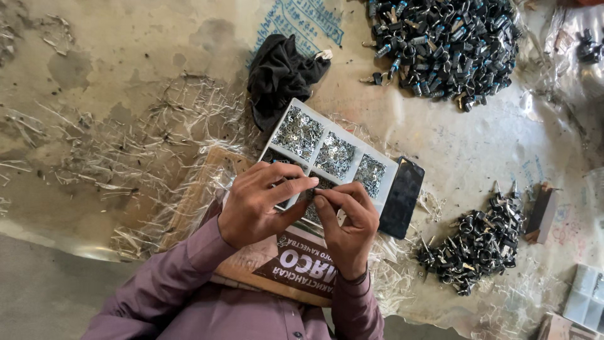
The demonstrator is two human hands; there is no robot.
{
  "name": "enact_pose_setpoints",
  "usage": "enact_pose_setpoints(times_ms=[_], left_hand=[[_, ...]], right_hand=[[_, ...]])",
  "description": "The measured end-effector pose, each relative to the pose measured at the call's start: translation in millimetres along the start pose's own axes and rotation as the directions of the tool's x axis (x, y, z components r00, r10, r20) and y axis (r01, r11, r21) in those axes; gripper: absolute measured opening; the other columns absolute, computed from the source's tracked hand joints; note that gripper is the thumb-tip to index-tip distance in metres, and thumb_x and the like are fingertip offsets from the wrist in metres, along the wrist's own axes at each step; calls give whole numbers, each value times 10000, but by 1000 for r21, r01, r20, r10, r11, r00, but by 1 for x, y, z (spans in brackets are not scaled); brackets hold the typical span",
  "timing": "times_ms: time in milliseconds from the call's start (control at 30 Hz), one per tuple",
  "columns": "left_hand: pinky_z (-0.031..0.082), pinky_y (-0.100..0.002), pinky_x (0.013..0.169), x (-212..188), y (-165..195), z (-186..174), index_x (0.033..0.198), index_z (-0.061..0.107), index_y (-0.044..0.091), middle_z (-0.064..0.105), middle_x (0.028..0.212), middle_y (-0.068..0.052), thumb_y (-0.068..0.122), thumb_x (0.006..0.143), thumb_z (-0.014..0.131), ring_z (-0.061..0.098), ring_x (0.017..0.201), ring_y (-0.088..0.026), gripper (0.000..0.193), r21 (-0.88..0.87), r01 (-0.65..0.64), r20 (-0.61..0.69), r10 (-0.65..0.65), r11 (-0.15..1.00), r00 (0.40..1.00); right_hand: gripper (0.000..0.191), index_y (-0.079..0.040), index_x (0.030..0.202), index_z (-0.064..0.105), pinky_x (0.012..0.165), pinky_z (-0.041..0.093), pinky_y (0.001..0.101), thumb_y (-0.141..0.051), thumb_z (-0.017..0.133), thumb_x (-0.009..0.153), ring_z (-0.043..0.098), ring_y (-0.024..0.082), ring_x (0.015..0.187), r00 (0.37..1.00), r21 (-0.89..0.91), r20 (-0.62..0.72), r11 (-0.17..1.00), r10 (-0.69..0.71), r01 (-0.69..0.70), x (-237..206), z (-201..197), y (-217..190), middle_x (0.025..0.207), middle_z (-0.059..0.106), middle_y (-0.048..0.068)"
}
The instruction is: The person sits at a workbench assembling small metal chain link components by hand, fitting parts together one at a time and placing the finished assemblies into a compartment of a plastic organizer box. Large piles of unassembled metal parts sit on the table around the work area.
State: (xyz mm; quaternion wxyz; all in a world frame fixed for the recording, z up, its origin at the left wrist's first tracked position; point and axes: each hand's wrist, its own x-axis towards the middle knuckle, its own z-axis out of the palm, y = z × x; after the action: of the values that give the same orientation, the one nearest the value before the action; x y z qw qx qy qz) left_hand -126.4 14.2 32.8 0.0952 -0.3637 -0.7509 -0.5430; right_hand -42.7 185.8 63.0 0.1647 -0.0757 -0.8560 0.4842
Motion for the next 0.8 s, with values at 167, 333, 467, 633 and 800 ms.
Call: enact_pose_setpoints(times_ms=[167,333,467,633,800], left_hand=[[561,-351,828,-2,-2,1,1233,718,114,675,1140,-46,119,868,820,676,961,-219,379,9,-40,-3,40,999,999],[555,-354,811,0,0,0,1223,720,111,682,1130,-47,133,843,842,669,937,-220,399,6,-56,-15,56,998,998],[568,-354,834,4,4,2,1179,738,124,702,1120,-45,129,851,855,684,958,-214,348,9,-14,-68,14,1000,998],[579,-337,780,3,9,10,1138,739,79,693,1136,-97,121,845,860,692,943,-216,320,-38,4,-9,-5,999,1000],[572,-249,625,-1,13,25,1120,750,58,683,1125,-104,95,872,879,665,784,-128,282,-7,-50,31,50,999,998]], right_hand=[[128,0,978,770,672,463,222,13,803,855,609,89,785,1000,-10,-30,1000,3,-3,-7,3,15,902,677,49],[143,12,987,717,689,453,234,-21,820,893,563,71,795,981,478,103,857,163,-193,2,-1,17,933,616,32],[182,-13,1020,698,647,423,235,-65,810,886,537,95,774,996,292,-86,956,27,-1,-20,-25,0,953,627,21],[82,69,838,658,666,593,386,18,659,901,653,262,698,771,527,-1,655,-637,542,-65,-76,-12,805,659,138],[212,177,618,621,541,596,415,186,605,829,655,314,493,597,630,-31,448,-802,634,-99,-111,-18,619,606,196]])
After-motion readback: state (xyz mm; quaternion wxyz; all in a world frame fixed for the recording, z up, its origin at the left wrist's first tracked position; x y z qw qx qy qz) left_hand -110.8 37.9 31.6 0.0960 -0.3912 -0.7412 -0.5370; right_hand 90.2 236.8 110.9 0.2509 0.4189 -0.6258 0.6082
